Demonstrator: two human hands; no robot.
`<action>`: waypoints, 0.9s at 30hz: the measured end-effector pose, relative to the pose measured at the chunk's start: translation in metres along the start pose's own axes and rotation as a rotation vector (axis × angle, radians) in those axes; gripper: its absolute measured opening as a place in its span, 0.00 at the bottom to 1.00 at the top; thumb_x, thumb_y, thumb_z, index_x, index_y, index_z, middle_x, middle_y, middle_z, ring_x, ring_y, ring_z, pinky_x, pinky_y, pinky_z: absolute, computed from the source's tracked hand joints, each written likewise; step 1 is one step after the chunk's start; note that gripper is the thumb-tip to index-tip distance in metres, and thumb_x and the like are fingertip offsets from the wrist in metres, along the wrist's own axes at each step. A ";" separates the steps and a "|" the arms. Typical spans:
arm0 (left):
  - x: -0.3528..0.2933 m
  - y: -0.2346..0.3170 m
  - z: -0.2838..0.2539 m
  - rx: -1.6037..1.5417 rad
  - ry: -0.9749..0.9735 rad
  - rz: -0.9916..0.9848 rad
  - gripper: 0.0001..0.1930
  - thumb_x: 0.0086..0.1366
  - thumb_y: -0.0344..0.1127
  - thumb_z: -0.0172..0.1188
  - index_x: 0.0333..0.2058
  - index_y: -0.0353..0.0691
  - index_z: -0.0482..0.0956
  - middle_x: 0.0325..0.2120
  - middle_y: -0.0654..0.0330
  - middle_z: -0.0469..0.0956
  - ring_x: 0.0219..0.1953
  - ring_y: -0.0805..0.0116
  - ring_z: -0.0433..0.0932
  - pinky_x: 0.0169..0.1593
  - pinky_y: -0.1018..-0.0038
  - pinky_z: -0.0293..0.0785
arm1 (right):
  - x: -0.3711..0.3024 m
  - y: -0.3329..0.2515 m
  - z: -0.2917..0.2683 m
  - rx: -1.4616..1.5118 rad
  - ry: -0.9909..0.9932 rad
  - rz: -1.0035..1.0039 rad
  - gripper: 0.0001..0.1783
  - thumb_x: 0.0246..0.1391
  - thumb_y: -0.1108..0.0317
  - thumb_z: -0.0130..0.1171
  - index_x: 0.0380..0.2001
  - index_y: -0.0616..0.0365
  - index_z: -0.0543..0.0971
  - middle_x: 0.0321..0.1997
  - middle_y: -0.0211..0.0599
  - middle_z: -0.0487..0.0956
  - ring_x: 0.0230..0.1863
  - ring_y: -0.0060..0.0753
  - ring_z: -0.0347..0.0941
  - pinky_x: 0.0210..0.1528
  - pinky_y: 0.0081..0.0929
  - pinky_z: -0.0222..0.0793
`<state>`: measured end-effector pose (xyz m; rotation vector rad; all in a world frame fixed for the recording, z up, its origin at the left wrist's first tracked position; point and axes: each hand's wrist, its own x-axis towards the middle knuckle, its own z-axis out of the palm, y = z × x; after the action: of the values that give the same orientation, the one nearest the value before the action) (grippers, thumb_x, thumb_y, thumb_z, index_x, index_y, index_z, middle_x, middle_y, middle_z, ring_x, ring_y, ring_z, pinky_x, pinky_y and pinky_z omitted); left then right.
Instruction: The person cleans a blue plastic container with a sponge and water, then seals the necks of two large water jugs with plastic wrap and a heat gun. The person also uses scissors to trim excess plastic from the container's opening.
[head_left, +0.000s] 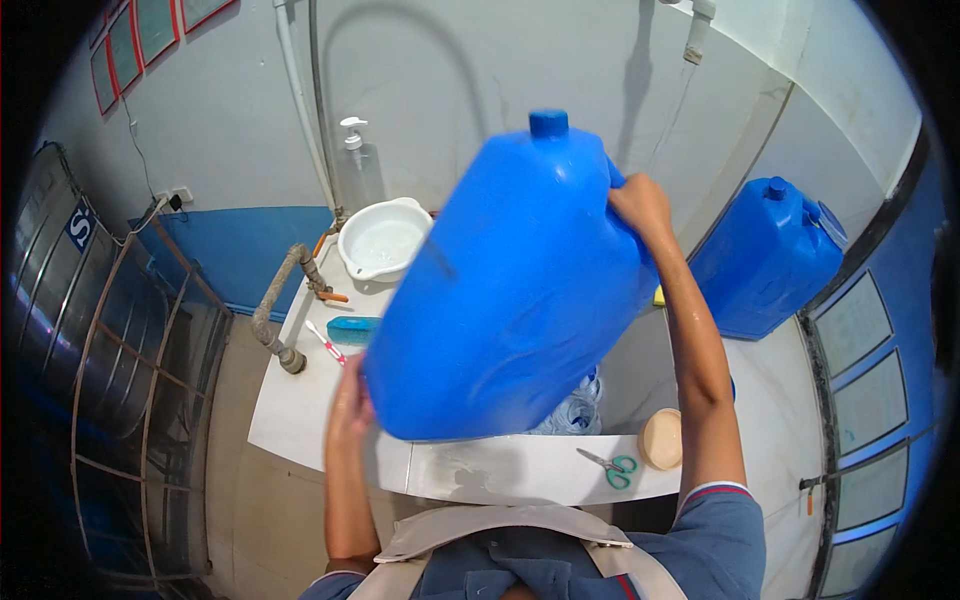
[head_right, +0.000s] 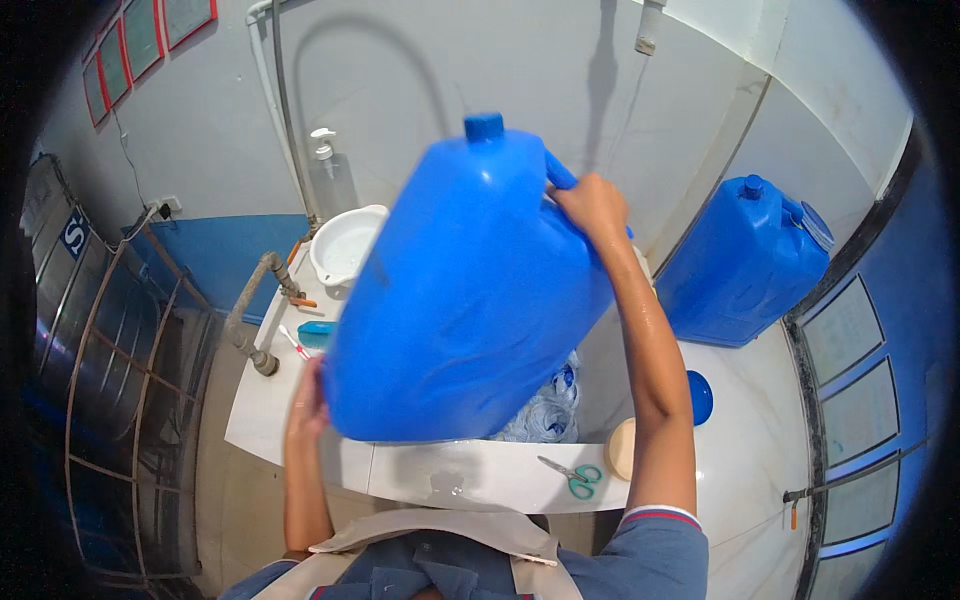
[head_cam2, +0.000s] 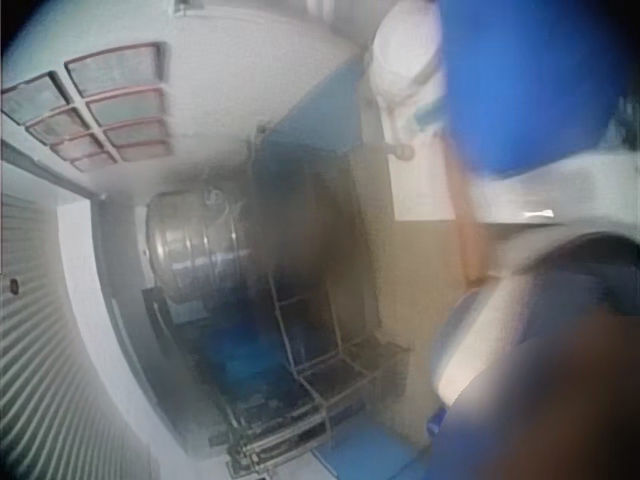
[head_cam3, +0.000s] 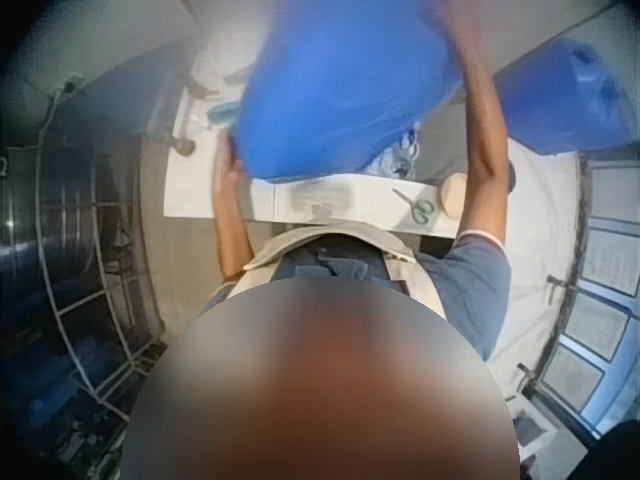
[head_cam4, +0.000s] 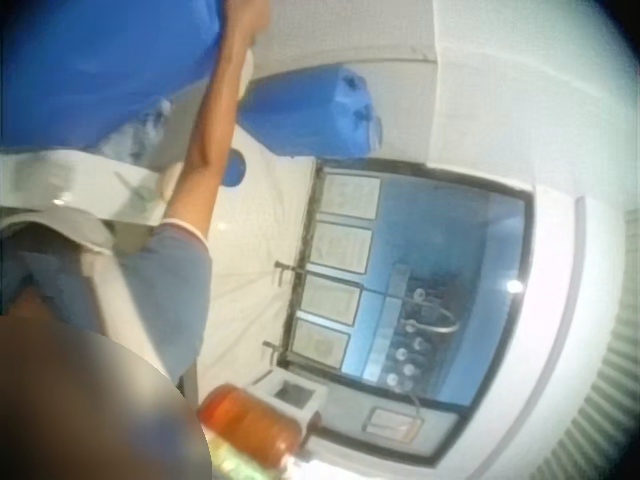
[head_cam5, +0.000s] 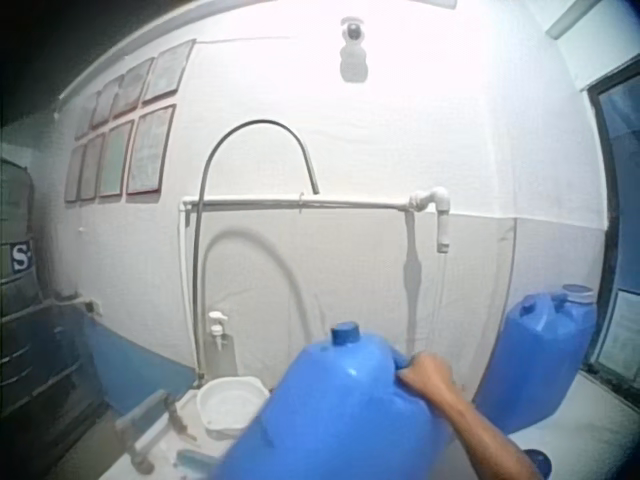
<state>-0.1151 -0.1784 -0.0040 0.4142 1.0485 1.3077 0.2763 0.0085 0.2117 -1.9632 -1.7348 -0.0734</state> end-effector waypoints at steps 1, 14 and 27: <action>-0.013 0.022 0.004 0.016 0.041 0.058 0.25 0.63 0.54 0.47 0.47 0.39 0.69 0.38 0.56 0.76 0.39 0.67 0.76 0.43 0.71 0.76 | -0.001 -0.002 -0.006 0.041 0.042 -0.004 0.26 0.40 0.51 0.56 0.27 0.69 0.79 0.31 0.64 0.76 0.36 0.63 0.73 0.39 0.48 0.68; -0.006 0.035 0.049 0.206 0.061 0.183 0.27 0.64 0.55 0.44 0.50 0.38 0.68 0.39 0.59 0.76 0.38 0.69 0.77 0.48 0.72 0.71 | 0.015 0.100 0.090 0.218 -0.054 0.117 0.24 0.43 0.54 0.53 0.32 0.68 0.78 0.35 0.61 0.77 0.39 0.59 0.75 0.40 0.46 0.69; 0.036 0.123 0.196 0.550 -0.181 0.884 0.23 0.64 0.49 0.48 0.50 0.37 0.70 0.43 0.57 0.72 0.49 0.67 0.69 0.53 0.75 0.62 | -0.165 0.136 0.267 -0.060 0.403 -0.377 0.23 0.50 0.56 0.48 0.39 0.67 0.75 0.39 0.55 0.76 0.40 0.53 0.74 0.43 0.43 0.68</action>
<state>-0.0311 -0.0551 0.1757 1.5111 1.0995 1.6755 0.2974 -0.0398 -0.1259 -1.5015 -1.8096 -0.6139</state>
